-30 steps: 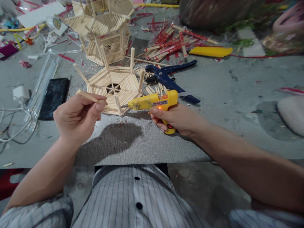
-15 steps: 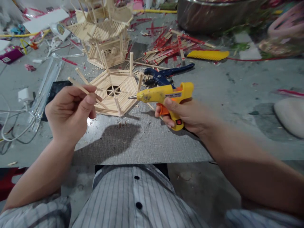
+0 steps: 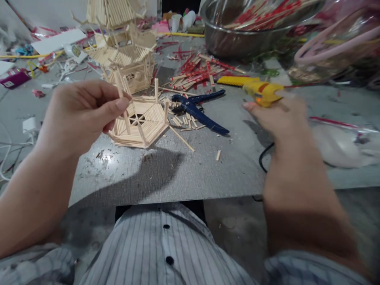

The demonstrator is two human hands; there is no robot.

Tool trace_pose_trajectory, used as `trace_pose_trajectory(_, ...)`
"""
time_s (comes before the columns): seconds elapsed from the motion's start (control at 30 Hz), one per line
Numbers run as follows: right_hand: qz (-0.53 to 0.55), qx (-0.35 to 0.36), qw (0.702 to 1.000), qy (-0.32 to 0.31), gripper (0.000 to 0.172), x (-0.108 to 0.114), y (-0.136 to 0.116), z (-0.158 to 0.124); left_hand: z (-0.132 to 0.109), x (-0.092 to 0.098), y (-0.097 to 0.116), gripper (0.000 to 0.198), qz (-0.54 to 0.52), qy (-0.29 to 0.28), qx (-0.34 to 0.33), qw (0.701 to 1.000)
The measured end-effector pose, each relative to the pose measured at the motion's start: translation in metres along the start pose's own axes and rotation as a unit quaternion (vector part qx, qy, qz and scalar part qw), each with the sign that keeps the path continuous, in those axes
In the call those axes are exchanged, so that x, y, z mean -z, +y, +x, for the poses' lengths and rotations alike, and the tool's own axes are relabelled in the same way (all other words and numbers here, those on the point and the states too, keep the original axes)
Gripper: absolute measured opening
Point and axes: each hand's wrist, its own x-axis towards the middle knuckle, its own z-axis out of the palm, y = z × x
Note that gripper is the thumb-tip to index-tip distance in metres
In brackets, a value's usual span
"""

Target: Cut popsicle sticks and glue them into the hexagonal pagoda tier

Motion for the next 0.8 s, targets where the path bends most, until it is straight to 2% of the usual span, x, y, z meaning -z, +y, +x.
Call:
trace_pose_trajectory(0.07,-0.042,-0.031,0.999,-0.005,0.052,0.000,0.001,0.002,0.013,-0.003,0.000,0.018,0.035,-0.076,0.031,0.996)
trace_pose_trajectory(0.17,-0.040,-0.053,0.998,-0.003,0.050,-0.001,-0.002,-0.002,0.036,-0.011,-0.004,0.014,0.092,-0.181,0.054,0.978)
trace_pose_trajectory(0.33,-0.023,-0.043,0.999,0.007,0.047,-0.007,0.000,0.001,0.071,-0.024,-0.024,0.017,0.149,-0.274,0.072,0.947)
trace_pose_trajectory(0.43,-0.032,-0.024,0.999,0.003,0.049,-0.009,0.002,0.005,0.084,-0.028,-0.043,0.020,0.132,-0.326,0.119,0.928)
trace_pose_trajectory(0.53,-0.051,-0.023,0.998,-0.014,0.050,-0.007,0.002,0.005,0.090,-0.031,-0.060,0.025,0.125,-0.345,0.213,0.905)
trace_pose_trajectory(0.6,-0.058,-0.034,0.998,-0.020,0.050,-0.004,0.000,0.003,0.092,-0.033,-0.068,0.029,0.110,-0.344,0.238,0.901)
trace_pose_trajectory(0.73,-0.058,-0.054,0.997,-0.024,0.054,0.001,-0.006,-0.004,0.090,-0.038,-0.081,0.032,0.100,-0.353,0.218,0.904)
trace_pose_trajectory(0.8,-0.064,-0.049,0.996,-0.025,0.056,0.000,-0.008,-0.006,0.086,-0.043,-0.084,0.028,0.083,-0.341,0.182,0.919)
